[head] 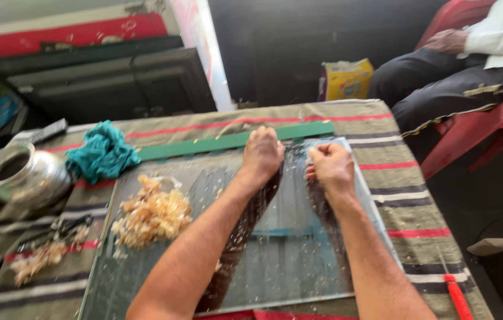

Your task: The person scrapes dried residue off a glass sheet with a small blade, pushing the loosened flakes aside into a growing pile on the table. They work across the pane section by section, holding the glass steady with one hand while scraping with the other.

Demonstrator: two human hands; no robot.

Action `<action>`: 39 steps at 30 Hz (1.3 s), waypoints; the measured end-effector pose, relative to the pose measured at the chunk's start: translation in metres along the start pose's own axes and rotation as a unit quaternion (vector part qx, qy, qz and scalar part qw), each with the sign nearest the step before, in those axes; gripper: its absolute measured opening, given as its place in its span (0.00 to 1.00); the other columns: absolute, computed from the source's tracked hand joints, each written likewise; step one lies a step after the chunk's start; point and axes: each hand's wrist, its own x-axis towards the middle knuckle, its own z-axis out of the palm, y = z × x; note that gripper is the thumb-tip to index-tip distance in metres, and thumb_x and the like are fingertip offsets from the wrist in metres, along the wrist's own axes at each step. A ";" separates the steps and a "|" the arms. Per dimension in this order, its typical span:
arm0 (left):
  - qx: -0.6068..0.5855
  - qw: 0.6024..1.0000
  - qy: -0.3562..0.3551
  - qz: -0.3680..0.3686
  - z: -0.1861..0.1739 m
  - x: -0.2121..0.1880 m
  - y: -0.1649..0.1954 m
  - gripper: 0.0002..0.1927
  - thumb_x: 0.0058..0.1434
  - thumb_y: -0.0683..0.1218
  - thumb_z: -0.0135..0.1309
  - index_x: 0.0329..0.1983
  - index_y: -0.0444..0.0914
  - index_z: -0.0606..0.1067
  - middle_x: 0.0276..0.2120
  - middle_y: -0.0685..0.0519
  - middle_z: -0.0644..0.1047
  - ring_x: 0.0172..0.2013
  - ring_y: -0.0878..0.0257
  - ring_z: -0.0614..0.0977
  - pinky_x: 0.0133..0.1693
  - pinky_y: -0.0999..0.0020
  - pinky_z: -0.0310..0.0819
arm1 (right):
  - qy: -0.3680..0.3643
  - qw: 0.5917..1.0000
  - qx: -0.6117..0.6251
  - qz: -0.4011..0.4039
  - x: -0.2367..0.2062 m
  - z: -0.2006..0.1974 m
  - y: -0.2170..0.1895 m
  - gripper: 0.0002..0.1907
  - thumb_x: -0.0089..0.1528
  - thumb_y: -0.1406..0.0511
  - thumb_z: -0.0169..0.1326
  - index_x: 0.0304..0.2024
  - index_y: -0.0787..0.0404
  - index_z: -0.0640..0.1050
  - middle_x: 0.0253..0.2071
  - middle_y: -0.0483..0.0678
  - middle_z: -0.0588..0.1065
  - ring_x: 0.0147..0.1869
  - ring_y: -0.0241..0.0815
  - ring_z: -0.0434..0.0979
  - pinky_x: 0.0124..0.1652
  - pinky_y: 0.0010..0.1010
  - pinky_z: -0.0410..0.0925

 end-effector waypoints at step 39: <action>0.153 0.987 -0.022 -0.034 0.022 -0.005 0.031 0.03 0.55 0.37 0.57 0.33 0.33 0.78 0.40 0.40 0.78 0.43 0.48 0.81 0.44 0.57 0.79 | -0.002 1.000 -0.013 -0.016 -0.003 0.009 0.008 0.10 0.63 0.66 0.60 0.41 0.68 0.79 0.31 0.50 0.79 0.24 0.36 0.79 0.22 0.27 0.73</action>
